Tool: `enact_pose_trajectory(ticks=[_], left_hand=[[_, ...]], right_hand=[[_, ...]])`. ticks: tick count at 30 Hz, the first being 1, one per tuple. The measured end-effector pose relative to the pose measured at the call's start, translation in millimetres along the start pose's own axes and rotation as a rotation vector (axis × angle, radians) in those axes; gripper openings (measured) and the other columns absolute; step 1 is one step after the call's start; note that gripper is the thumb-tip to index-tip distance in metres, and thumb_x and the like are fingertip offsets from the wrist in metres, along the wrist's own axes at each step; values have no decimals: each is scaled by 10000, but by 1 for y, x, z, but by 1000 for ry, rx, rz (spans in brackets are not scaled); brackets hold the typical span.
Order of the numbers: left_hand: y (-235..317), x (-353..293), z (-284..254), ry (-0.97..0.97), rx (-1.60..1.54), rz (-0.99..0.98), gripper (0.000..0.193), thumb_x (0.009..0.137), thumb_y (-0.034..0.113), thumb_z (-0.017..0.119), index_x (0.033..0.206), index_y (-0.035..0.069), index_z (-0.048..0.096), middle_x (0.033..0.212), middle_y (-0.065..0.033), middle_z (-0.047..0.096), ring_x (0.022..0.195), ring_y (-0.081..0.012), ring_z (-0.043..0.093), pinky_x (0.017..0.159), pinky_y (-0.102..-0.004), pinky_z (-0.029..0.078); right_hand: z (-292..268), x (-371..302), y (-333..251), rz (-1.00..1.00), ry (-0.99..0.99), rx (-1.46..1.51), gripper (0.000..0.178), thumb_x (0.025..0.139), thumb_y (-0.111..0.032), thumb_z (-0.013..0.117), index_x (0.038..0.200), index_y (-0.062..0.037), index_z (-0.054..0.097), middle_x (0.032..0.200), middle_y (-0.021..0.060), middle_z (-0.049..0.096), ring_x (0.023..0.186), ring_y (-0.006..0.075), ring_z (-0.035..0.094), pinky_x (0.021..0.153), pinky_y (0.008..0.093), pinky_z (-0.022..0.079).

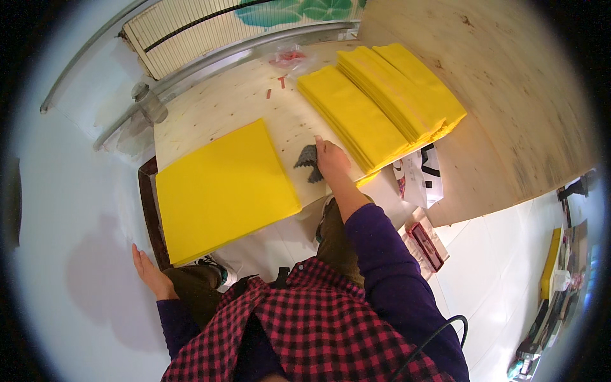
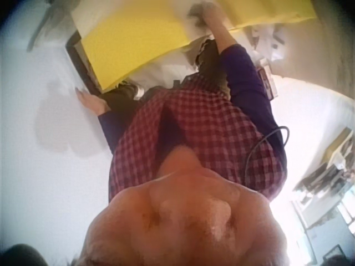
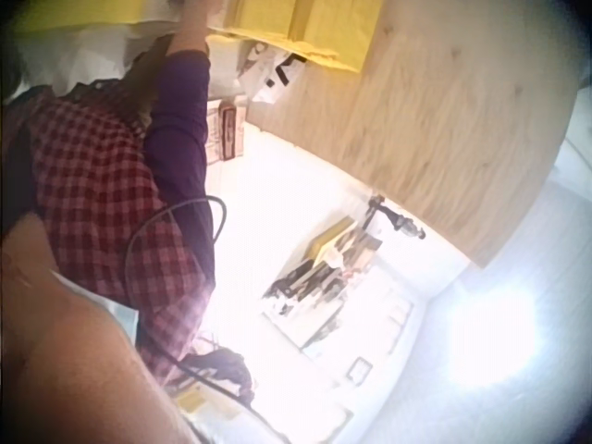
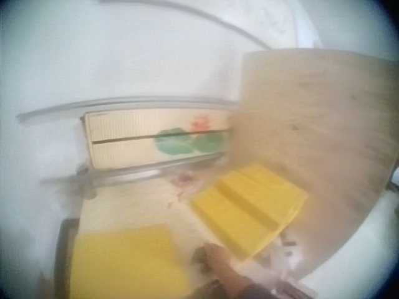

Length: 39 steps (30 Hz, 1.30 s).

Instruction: The person repeatedly folds yellow fabric sheets on a low table, aligning edges and pressing folds flat. They stack completed folds to the side and continue with additional sheets throughout the clip.

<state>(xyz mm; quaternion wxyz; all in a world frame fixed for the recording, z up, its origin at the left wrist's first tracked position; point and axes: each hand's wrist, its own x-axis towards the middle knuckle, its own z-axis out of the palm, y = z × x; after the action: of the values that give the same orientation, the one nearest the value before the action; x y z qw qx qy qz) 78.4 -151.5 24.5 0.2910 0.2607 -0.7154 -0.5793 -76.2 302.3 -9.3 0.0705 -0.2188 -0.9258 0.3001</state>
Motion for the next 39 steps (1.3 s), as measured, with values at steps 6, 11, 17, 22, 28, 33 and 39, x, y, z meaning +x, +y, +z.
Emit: enact_pose_trajectory(ticks=[6,11,17,22,28,33,39], left_hand=[[-6,1,0,-12,10,32,424,991,209,423,1373,26,429,1448,-121,382,1340,-239,337,1117,-346,235],[-3,-4,4,-55,89,76,433,985,206,446,1371,10,430,1432,-123,404,1314,-238,370,1100,-343,265],[-9,-4,3,-133,162,82,441,981,188,457,1376,-5,420,1413,-123,433,1281,-230,411,1082,-330,283],[-26,2,7,-261,139,210,399,966,136,464,1340,0,465,1406,-134,450,1303,-255,413,1086,-339,289],[-34,5,8,-369,337,370,274,927,93,503,1179,20,581,1210,-152,579,1161,-293,523,1016,-354,368],[-27,17,6,-495,401,460,151,880,60,536,1001,10,612,1019,-151,608,996,-305,562,892,-359,431],[-21,42,11,-701,477,534,113,850,54,554,940,5,603,960,-146,607,944,-328,561,819,-371,447]], right_hand=[[3,18,-3,9,89,180,514,931,-469,449,1172,-30,564,1157,248,586,1079,406,547,902,450,434],[9,10,3,-130,106,-65,537,883,-426,547,1269,-54,510,1226,234,555,1153,396,509,958,455,410],[19,0,22,-456,226,-80,532,863,-325,605,1316,-72,486,1356,175,475,1284,349,395,1054,460,326],[25,2,29,-626,116,-126,408,865,-287,603,1218,-85,568,1304,153,525,1191,335,479,1022,446,355],[1,-24,2,-635,9,204,202,860,-121,617,1048,-55,648,1067,114,640,1001,280,586,875,362,453],[-9,-73,-33,-632,-242,370,135,884,-71,581,990,-20,647,957,111,622,863,225,599,778,294,475],[1,-91,-61,-743,-411,316,174,844,-33,562,1004,1,623,971,164,613,959,327,572,869,380,453]])
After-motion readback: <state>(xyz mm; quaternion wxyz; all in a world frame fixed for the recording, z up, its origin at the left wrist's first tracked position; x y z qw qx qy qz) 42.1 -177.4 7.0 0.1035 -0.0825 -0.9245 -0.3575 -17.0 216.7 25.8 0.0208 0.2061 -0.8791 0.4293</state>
